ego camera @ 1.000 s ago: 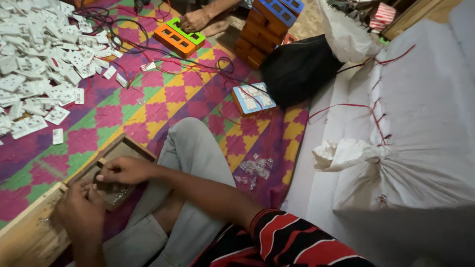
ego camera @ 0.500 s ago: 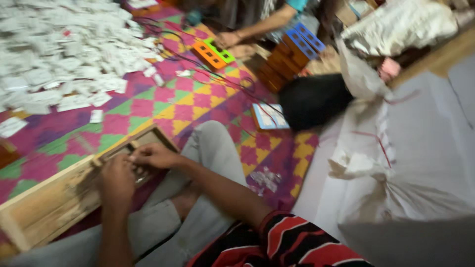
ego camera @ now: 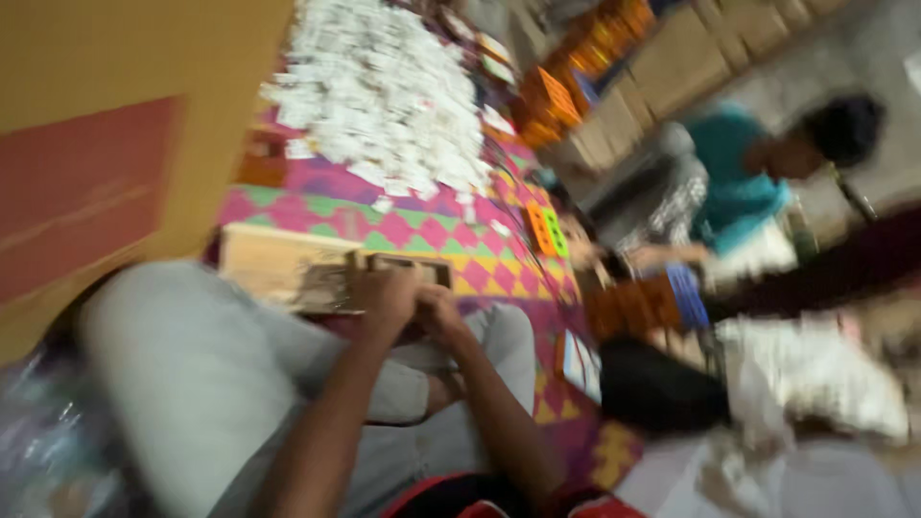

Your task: The person sits on the floor and assembles small electrical components by hand. They pick up white plastic pieces and metal fasteners from a wooden box, insert the fasteners into the plastic pieces, and place the assembled units into a blue plastic frame. The person repeats this process for multiple units.

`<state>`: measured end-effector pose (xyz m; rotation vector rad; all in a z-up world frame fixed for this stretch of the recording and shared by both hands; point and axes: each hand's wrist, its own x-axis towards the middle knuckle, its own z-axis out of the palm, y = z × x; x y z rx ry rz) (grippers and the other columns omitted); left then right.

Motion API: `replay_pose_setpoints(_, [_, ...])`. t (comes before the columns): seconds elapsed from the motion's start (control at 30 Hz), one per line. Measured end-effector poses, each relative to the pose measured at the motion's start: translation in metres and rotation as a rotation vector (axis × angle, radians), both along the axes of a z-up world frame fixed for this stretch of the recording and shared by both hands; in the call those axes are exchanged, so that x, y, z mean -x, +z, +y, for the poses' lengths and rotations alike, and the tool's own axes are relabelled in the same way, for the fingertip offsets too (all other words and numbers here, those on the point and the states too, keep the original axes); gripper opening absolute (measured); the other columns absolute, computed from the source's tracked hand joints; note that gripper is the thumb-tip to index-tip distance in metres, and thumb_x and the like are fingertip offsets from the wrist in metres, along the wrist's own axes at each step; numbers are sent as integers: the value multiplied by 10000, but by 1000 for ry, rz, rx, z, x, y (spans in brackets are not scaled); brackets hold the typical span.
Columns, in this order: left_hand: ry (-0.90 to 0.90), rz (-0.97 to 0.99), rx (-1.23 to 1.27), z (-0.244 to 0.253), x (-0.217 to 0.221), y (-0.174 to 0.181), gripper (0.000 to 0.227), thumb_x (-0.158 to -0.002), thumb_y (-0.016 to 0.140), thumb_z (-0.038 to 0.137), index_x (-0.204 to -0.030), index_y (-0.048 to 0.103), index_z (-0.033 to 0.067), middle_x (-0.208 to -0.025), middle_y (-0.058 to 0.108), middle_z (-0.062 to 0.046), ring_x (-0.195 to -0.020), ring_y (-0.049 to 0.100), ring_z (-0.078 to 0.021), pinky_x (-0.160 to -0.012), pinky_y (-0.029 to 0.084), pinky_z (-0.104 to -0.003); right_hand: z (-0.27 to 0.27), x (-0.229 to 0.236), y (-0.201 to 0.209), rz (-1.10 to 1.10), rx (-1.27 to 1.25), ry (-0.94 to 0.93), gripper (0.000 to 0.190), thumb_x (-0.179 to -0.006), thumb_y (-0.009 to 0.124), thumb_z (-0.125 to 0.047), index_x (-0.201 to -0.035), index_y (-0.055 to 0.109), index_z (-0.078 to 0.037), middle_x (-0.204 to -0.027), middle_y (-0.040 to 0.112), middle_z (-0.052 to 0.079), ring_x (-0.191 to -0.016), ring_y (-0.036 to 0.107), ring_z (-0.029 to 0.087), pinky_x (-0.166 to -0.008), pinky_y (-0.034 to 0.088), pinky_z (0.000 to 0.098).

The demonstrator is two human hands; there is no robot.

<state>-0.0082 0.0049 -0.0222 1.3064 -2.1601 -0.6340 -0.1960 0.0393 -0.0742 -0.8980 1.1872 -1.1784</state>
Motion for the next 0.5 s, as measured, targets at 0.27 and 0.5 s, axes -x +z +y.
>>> replay_pose_setpoints(0.27, [144, 156, -156, -3, -11, 11, 257, -878, 673, 316, -966, 799, 111, -1060, 754, -163, -1041, 704, -356, -861, 569, -495, -12, -35, 25, 35, -41, 90, 211, -967, 562, -187, -1042, 643, -8, -947, 691, 70, -818, 668, 203, -740, 576, 380])
replay_pose_setpoints(0.5, [84, 45, 18, 14, -37, 35, 128, -889, 643, 184, -873, 770, 189, -948, 753, -90, -1019, 705, -289, -1118, 364, -593, -15, -25, 41, -140, -92, 223, 119, -1026, 554, -92, -989, 642, -21, -901, 693, 71, -750, 670, 182, -654, 564, 346])
